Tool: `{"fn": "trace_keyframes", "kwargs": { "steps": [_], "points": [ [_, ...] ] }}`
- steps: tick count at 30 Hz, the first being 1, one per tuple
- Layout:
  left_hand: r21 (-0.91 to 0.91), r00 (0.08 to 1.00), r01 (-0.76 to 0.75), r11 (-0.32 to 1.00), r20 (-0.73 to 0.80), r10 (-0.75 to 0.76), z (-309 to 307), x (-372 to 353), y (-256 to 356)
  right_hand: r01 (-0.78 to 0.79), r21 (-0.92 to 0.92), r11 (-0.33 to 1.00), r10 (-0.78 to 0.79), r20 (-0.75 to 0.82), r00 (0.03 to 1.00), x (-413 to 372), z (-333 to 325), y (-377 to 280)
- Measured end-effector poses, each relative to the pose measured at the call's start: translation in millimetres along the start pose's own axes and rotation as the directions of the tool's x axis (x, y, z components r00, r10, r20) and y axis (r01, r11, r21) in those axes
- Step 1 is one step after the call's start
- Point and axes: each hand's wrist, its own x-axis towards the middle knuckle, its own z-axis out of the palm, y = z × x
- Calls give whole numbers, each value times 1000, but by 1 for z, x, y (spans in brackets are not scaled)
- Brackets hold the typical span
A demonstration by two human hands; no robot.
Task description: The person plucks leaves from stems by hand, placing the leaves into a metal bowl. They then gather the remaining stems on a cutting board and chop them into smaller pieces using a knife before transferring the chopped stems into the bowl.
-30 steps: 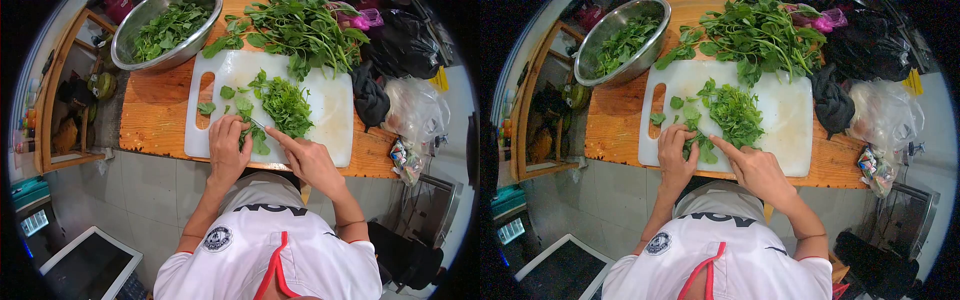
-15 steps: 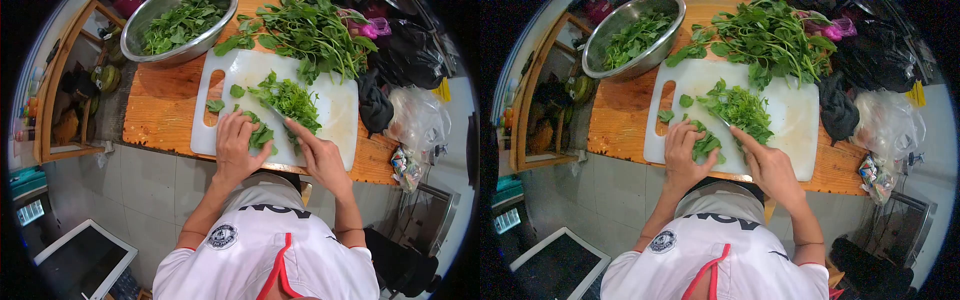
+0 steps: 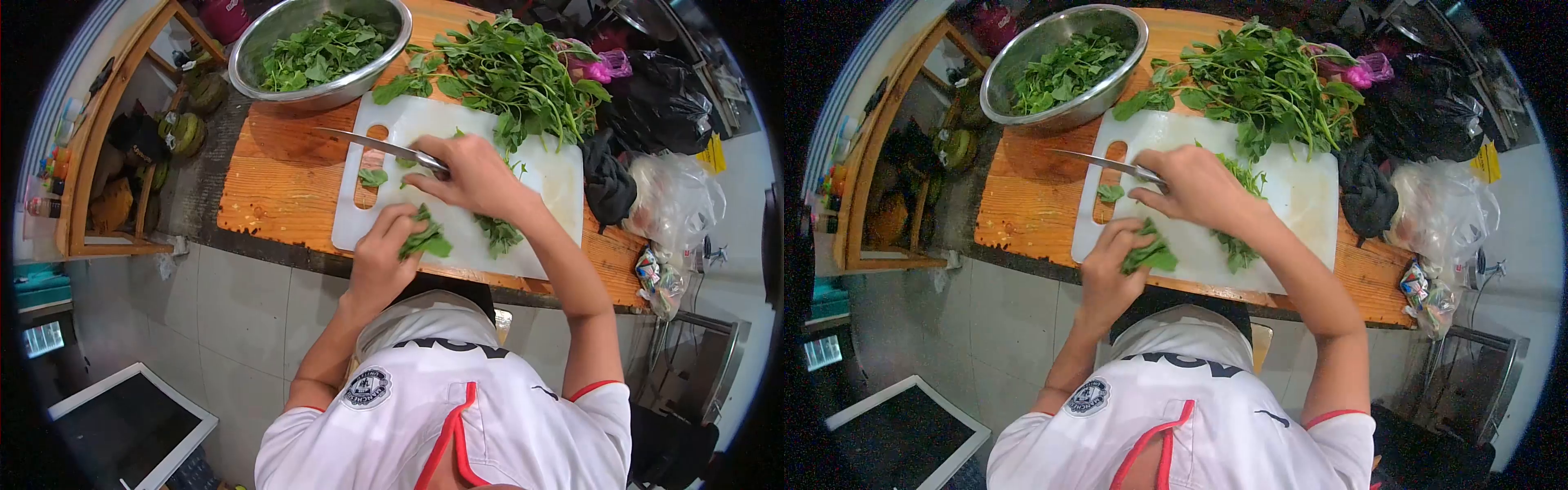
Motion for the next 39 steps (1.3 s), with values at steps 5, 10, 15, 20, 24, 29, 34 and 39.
{"fn": "trace_keyframes", "kwargs": {
  "steps": [5, 10, 15, 20, 24, 29, 34, 39],
  "points": [
    [48, 952, 147, 988, -277, -128, -30, -22, 4, 210, 45, 977, -215, 155, 964, 37, 31, 15],
    [17, 890, 221, 975, -413, -195, -45, -22, -13, 70, 45, 997, -79, 242, 967, 40, 21, 29],
    [48, 891, 207, 977, -421, -168, -47, -9, -22, 10, -149, 989, 18, 189, 982, 22, -2, 43],
    [50, 905, 220, 974, -383, -185, -43, -5, -22, -34, -194, 980, 45, 55, 997, 3, -9, 34],
    [32, 897, 191, 981, -412, -161, -39, -2, -20, -11, -52, 999, 15, 68, 998, 6, 20, 10],
    [24, 905, 172, 985, -398, -149, -38, 0, -16, 27, -97, 995, -25, 23, 999, 12, 40, 26],
    [4, 967, 189, 982, -175, -185, -17, 16, -3, -170, -58, 984, 162, -125, 979, -21, -1, 29],
    [-250, 952, 302, 920, 30, -304, 27, 35, -7, -77, 272, 959, 163, -311, 936, -68, 3, 4]
  ]
}}
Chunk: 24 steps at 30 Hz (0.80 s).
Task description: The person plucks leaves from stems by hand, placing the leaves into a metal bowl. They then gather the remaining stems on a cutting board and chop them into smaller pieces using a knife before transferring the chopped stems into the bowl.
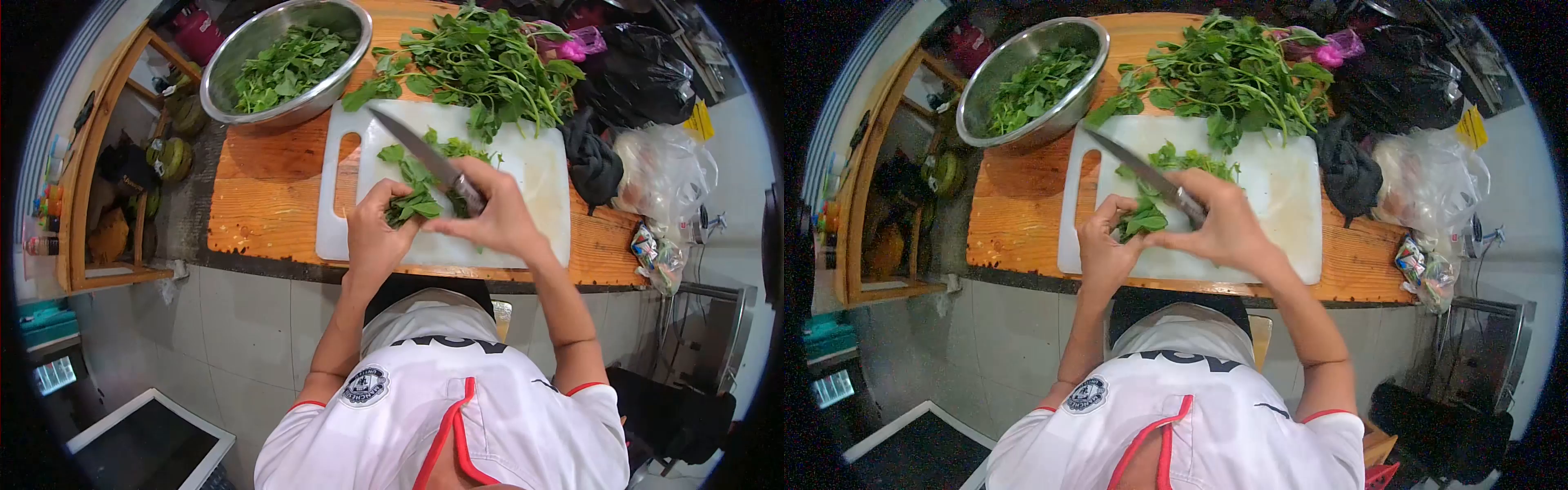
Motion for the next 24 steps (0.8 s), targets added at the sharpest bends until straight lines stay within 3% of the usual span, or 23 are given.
{"fn": "trace_keyframes", "kwargs": {
  "steps": [1, 2, 5, 9, 14, 17, 20, 24],
  "points": [
    [-49, 998, 50, 998, 29, -49, 5, 2, 1, 155, 23, 988, -153, -84, 985, -8, 7, 8],
    [-7, 1000, -1, 1000, 30, 2, 8, 2, -3, 139, 72, 988, -130, -118, 984, -13, 11, 4],
    [44, 998, 57, 997, 21, -58, 10, -8, -6, -35, 169, 985, 47, -72, 996, -21, 22, 14],
    [171, 999, 1, 985, -51, 8, 11, -15, -4, -78, 87, 993, 82, -43, 996, -20, 29, 8],
    [395, 982, -182, 901, 24, 188, 8, -17, -1, -124, 69, 990, 132, -119, 984, -20, 28, 4],
    [393, 926, -345, 853, -5, 376, 15, -25, -11, -131, -18, 991, 131, -15, 991, -27, 25, 12],
    [399, 957, -239, 885, -57, 284, 18, -33, -4, -119, 5, 993, 120, -17, 993, -33, 28, 15],
    [385, 960, -235, 893, -53, 276, 16, -34, -9, -152, 65, 986, 149, 45, 988, -28, 23, 11]
  ]
}}
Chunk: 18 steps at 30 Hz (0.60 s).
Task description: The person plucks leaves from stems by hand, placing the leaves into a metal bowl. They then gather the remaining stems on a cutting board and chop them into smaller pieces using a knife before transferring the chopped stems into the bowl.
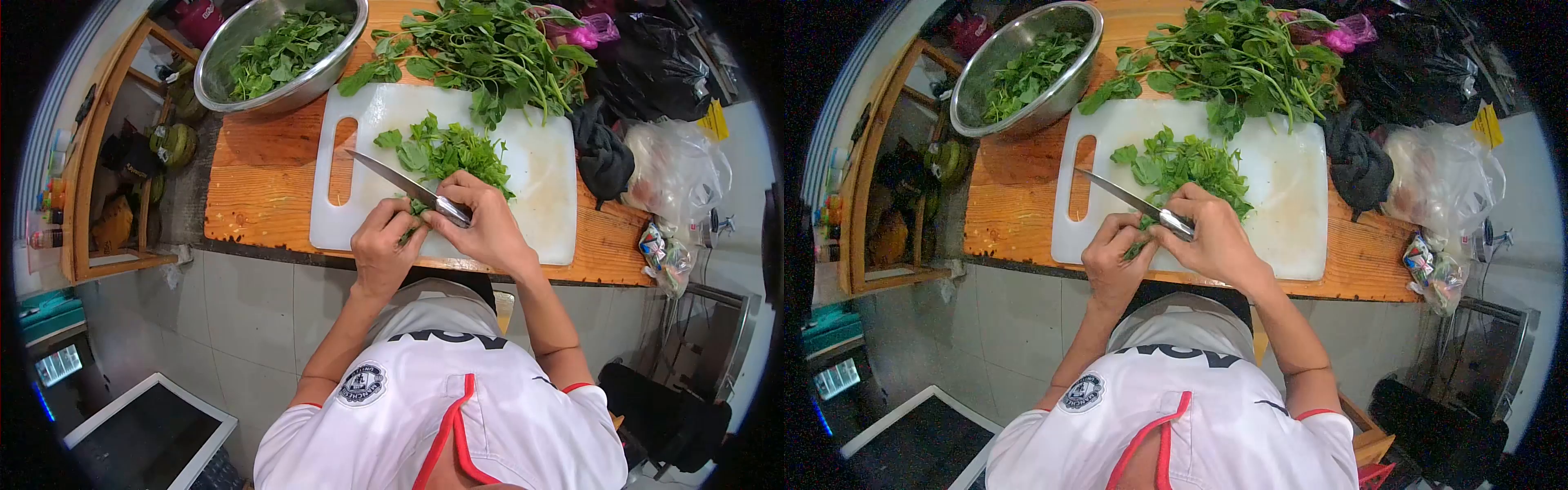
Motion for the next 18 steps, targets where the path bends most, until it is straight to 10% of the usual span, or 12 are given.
{"fn": "trace_keyframes", "kwargs": {
  "steps": [18],
  "points": [
    [-143, 995, 95, 985, 9, -94, -5, 1, -1, 6, -2, 1000, -6, -153, 988, -43, 2, -30]
  ]
}}
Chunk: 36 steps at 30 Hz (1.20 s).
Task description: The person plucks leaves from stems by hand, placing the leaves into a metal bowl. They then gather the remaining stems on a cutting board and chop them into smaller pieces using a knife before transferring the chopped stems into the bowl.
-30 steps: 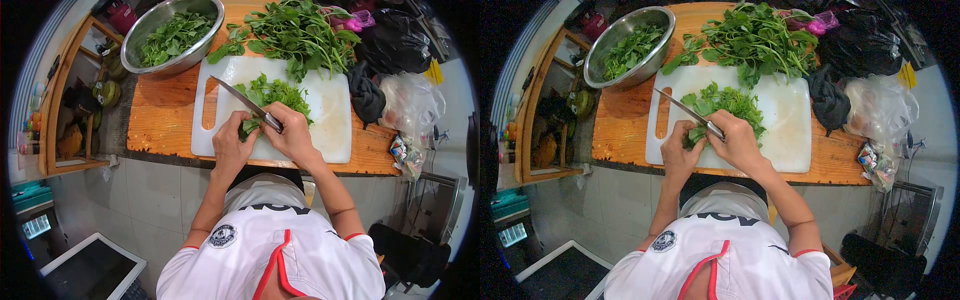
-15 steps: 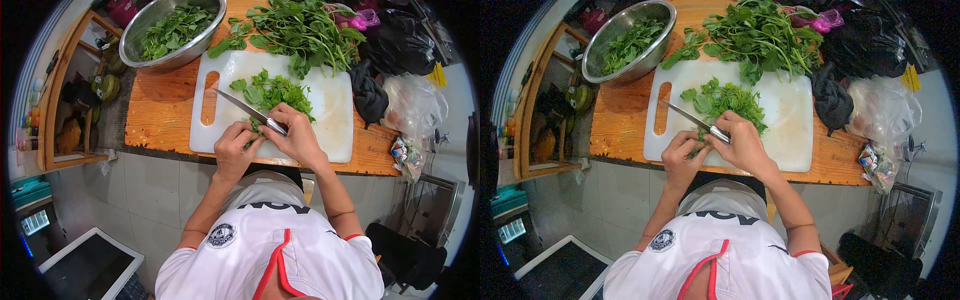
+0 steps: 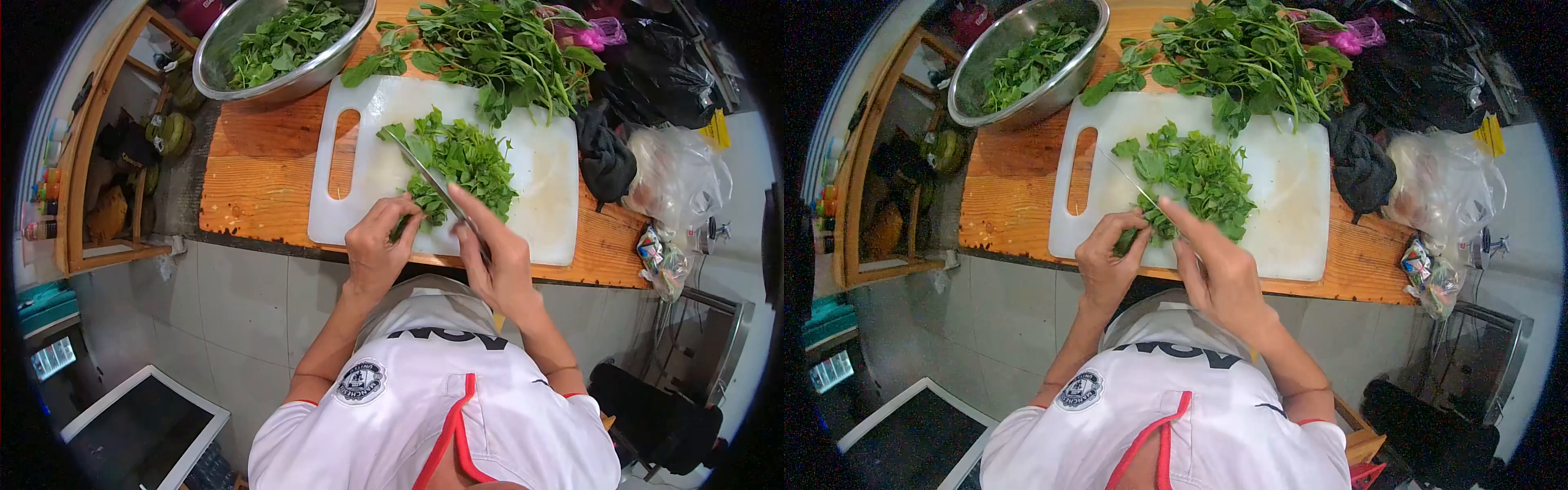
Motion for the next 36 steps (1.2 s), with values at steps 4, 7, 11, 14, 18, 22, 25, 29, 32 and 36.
{"fn": "trace_keyframes", "kwargs": {
  "steps": [4, 7, 11, 14, 18, 22, 25, 29, 32, 36],
  "points": [
    [-31, 1000, 28, 999, -15, -28, -1, 1, -1, 27, -92, 995, -11, 164, 986, -27, 0, 6],
    [-26, 999, 37, 999, -13, -38, -2, 1, -1, -32, -143, 989, 55, 164, 985, -36, 6, 8],
    [-11, 999, 45, 999, -14, -45, -4, 1, -2, -31, -162, 986, 58, 161, 985, -36, 9, 11],
    [-12, 1000, 18, 1000, -20, -18, -3, 0, -3, -33, -175, 984, 59, 144, 988, -35, 12, 13],
    [19, 1000, -21, 1000, -8, 21, -3, -1, -6, -40, -186, 982, 68, 145, 987, -37, 15, 13],
    [14, 1000, -29, 999, 13, 28, -4, 1, -8, -27, -200, 980, 60, 159, 985, -37, 19, 17],
    [13, 999, -30, 999, 33, 30, -6, 3, -7, -30, -228, 973, 73, 183, 980, -34, 21, 18],
    [32, 998, -47, 998, 32, 46, -5, 3, -7, -57, -267, 962, 116, 210, 971, -24, 21, 11],
    [66, 999, -50, 997, 13, 49, -3, 4, -6, -104, -301, 948, 175, 219, 960, -19, 19, 7],
    [44, 1000, -2, 999, -3, 2, -2, 3, -3, -72, -290, 954, 144, 234, 961, -30, 15, 12]
  ]
}}
